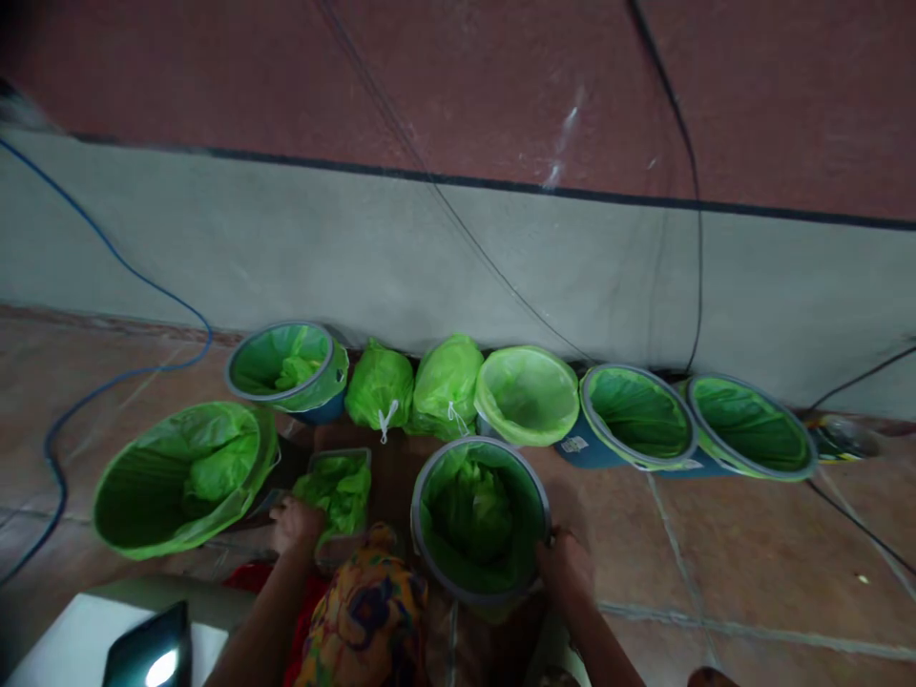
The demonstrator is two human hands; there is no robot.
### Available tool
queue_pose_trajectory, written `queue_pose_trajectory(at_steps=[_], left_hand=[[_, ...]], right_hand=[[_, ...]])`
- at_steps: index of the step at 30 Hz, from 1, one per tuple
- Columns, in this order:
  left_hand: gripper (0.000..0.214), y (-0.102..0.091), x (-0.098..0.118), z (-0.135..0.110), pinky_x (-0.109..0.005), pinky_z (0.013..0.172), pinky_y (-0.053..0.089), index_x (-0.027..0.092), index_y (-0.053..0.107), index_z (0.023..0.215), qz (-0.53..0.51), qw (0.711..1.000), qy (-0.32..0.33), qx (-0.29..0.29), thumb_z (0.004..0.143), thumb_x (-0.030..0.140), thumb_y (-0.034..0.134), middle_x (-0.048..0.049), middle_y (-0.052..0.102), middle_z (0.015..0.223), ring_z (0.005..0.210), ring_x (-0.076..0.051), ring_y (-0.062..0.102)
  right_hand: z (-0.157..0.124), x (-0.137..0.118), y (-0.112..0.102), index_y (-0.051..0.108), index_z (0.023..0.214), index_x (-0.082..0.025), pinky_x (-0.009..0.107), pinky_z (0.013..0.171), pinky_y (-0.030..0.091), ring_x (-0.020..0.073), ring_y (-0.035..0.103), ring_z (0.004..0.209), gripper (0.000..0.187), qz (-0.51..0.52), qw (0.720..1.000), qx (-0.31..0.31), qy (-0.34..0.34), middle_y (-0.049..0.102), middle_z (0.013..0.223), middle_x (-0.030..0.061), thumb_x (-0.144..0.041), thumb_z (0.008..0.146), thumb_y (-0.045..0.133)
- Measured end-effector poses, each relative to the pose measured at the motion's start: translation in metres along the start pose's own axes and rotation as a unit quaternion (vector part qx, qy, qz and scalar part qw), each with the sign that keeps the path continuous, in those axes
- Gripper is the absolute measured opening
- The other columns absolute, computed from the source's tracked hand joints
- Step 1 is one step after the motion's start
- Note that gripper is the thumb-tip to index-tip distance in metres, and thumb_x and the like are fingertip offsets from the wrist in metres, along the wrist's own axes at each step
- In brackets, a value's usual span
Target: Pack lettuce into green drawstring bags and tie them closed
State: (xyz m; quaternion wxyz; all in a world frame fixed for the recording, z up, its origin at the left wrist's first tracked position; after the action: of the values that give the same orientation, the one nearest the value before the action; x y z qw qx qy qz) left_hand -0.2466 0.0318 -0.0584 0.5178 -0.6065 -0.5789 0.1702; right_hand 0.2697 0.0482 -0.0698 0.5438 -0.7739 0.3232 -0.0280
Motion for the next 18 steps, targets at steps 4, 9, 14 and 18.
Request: queue_pose_trajectory(at_steps=[4, 9, 14, 18], left_hand=[[0.034, 0.041, 0.074, -0.056, -0.035, 0.091, 0.046, 0.012, 0.057, 0.116, -0.013, 0.960, 0.263, -0.093, 0.085, 0.026, 0.055, -0.0183, 0.062, 0.117, 0.109, -0.029, 0.061], [0.031, 0.101, 0.122, -0.126, -0.028, 0.083, 0.048, 0.015, 0.059, 0.107, 0.132, 0.849, 0.423, -0.287, 0.081, 0.032, 0.062, -0.0100, 0.070, 0.099, 0.095, -0.023, 0.066], [0.030, 0.102, 0.128, -0.139, -0.034, 0.087, 0.048, 0.008, 0.059, 0.107, 0.317, 0.786, 0.479, -0.229, 0.080, 0.020, 0.055, -0.0185, 0.068, 0.104, 0.104, -0.029, 0.065], [0.029, 0.097, 0.132, -0.144, -0.036, 0.083, 0.050, 0.008, 0.060, 0.103, 0.338, 0.773, 0.493, -0.212, 0.077, 0.017, 0.054, -0.0202, 0.069, 0.101, 0.099, -0.032, 0.067]], right_hand=[[0.002, -0.009, 0.001, 0.062, 0.086, -0.012, 0.044, 0.076, 0.050, 0.0376, 0.068, 0.089, 0.019, -0.036, 0.999, -0.007, -0.002, 0.069, 0.087, 0.0218, -0.024, 0.072, 0.058], [0.005, -0.015, 0.005, 0.059, 0.105, -0.002, 0.039, 0.077, 0.051, 0.0361, 0.068, 0.096, 0.036, -0.053, 0.998, -0.027, 0.031, 0.069, 0.094, 0.0251, -0.017, 0.073, 0.057], [0.000, -0.019, 0.004, 0.056, 0.114, -0.005, 0.034, 0.075, 0.052, 0.0316, 0.068, 0.099, 0.040, -0.058, 0.997, -0.021, 0.048, 0.071, 0.097, 0.0209, -0.017, 0.076, 0.056], [-0.008, -0.021, -0.001, 0.060, 0.107, -0.011, 0.033, 0.075, 0.052, 0.0301, 0.069, 0.097, 0.030, -0.069, 0.997, -0.017, 0.039, 0.071, 0.097, 0.0178, -0.019, 0.078, 0.056]])
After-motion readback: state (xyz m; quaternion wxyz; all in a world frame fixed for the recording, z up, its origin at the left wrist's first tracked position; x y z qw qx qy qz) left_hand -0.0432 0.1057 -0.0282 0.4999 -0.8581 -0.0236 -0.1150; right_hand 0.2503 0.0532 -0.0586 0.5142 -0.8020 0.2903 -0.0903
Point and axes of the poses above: each hand's wrist, its own z-axis towards the middle knuckle, its own y-axis out of the palm, x = y × z, the point moved 8 cm from there along z, towards the middle knuckle
